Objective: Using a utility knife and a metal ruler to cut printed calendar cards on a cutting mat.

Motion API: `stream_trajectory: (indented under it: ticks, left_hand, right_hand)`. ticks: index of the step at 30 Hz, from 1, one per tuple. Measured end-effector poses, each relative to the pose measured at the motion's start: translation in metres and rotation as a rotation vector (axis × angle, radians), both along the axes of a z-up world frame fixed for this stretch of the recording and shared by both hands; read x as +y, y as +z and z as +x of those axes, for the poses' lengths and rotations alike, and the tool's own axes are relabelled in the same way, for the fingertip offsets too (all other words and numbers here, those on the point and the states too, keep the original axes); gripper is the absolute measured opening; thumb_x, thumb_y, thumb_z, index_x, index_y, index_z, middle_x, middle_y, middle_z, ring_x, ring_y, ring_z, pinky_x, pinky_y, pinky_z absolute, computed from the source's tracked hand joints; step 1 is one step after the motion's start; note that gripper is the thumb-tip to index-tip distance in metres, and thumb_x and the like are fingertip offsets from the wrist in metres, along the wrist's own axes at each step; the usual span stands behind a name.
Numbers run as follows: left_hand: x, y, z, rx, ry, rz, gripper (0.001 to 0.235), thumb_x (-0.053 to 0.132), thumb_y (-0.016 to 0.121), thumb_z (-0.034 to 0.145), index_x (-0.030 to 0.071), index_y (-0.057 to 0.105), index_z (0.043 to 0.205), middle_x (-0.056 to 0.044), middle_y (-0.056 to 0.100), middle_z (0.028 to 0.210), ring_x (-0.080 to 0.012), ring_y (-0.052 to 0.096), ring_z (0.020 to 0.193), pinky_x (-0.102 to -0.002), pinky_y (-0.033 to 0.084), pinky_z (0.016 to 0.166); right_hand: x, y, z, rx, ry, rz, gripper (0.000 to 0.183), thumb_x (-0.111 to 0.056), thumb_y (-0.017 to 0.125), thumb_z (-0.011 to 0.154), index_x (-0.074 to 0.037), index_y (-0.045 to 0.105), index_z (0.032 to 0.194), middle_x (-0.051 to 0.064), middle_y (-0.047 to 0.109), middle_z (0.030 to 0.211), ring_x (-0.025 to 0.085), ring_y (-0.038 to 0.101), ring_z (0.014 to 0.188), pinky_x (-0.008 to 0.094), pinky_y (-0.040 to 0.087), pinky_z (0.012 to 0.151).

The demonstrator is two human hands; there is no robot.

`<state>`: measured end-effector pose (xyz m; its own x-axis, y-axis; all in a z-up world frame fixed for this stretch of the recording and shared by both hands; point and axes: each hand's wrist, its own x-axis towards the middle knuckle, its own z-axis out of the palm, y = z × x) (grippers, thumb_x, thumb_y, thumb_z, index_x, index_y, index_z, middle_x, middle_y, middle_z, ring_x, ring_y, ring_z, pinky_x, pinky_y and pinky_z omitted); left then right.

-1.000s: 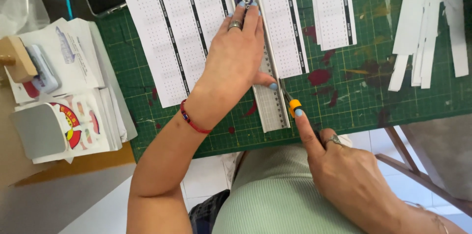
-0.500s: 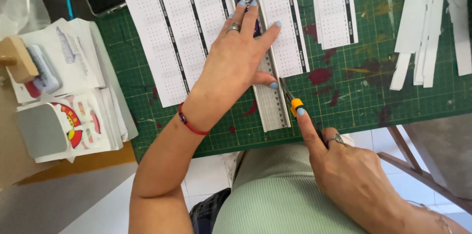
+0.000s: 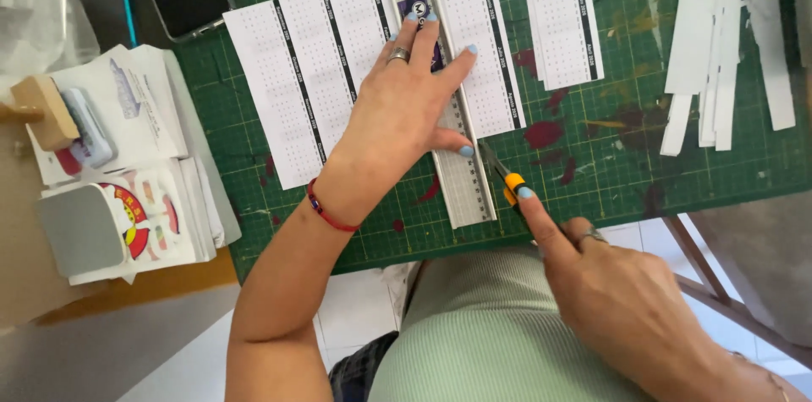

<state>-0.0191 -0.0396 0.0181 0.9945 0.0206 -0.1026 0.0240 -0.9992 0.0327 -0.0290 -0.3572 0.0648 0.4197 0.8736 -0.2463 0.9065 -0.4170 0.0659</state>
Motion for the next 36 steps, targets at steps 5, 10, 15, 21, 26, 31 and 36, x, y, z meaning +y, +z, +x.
stream_trajectory:
  ticks: [5,10,15,21,26,31,36]
  left_hand:
    - [0.003,-0.003,0.002,0.057,0.011,-0.041,0.118,0.077,0.094,0.066,0.024,0.047,0.16,-0.028,0.038,0.165,-0.0504,0.037,0.154,-0.057,0.04,0.121]
    - [0.003,-0.003,-0.003,-0.056,0.005,-0.002,0.139,0.08,0.098,0.057,0.011,0.038,0.161,-0.024,0.049,0.159,-0.0439,0.045,0.153,-0.052,0.043,0.122]
    - [0.003,-0.009,-0.002,-0.018,0.005,0.072,0.151,0.088,0.092,0.06,-0.003,0.033,0.165,-0.02,0.046,0.165,-0.0365,0.04,0.158,-0.049,0.037,0.127]
    - [0.003,-0.007,-0.006,-0.067,0.018,0.021,0.152,0.085,0.097,0.055,-0.004,0.037,0.163,-0.022,0.046,0.166,-0.0375,0.042,0.157,-0.05,0.038,0.127]
    - [0.003,0.0,-0.007,-0.074,0.001,0.041,0.147,0.086,0.094,0.057,-0.003,0.039,0.162,-0.02,0.049,0.163,-0.0366,0.044,0.156,-0.05,0.038,0.127]
    - [0.003,0.001,-0.007,-0.095,0.001,0.011,0.147,0.082,0.098,0.055,-0.004,0.041,0.16,-0.02,0.05,0.16,-0.0379,0.046,0.154,-0.05,0.041,0.126]
    - [0.003,0.003,-0.006,-0.08,-0.003,0.003,0.146,0.08,0.097,0.058,-0.006,0.04,0.16,-0.023,0.049,0.161,-0.0395,0.045,0.155,-0.051,0.039,0.127]
  right_hand:
    - [0.006,0.023,0.03,-0.188,-0.062,0.013,0.069,-0.036,0.056,0.101,-0.027,0.05,0.169,-0.007,0.06,0.08,0.016,0.054,0.034,0.04,0.041,0.03]
    - [0.07,0.046,0.079,0.117,-0.256,0.148,0.066,-0.027,0.053,0.107,-0.016,0.039,0.171,0.008,0.06,0.083,0.037,0.059,0.039,0.052,0.045,0.034]
    - [0.122,0.018,0.111,0.057,-0.239,0.209,0.069,-0.021,0.055,0.104,-0.013,0.042,0.172,0.021,0.071,0.102,0.053,0.069,0.05,0.062,0.049,0.036]
    - [0.141,-0.009,0.119,0.038,-0.157,0.319,0.064,-0.009,0.056,0.101,-0.009,0.048,0.164,0.019,0.07,0.086,0.04,0.06,0.04,0.049,0.042,0.032]
    - [0.143,-0.022,0.118,0.055,-0.16,0.326,0.065,-0.009,0.057,0.1,-0.012,0.049,0.165,0.017,0.069,0.089,0.038,0.055,0.036,0.048,0.041,0.032]
    - [0.14,-0.023,0.123,0.025,-0.184,0.294,0.066,-0.011,0.057,0.101,-0.015,0.05,0.166,0.019,0.074,0.097,0.039,0.061,0.038,0.048,0.045,0.031]
    - [0.138,-0.015,0.118,0.067,-0.18,0.316,0.064,-0.007,0.057,0.101,-0.013,0.05,0.164,0.019,0.069,0.089,0.037,0.055,0.035,0.048,0.043,0.031]
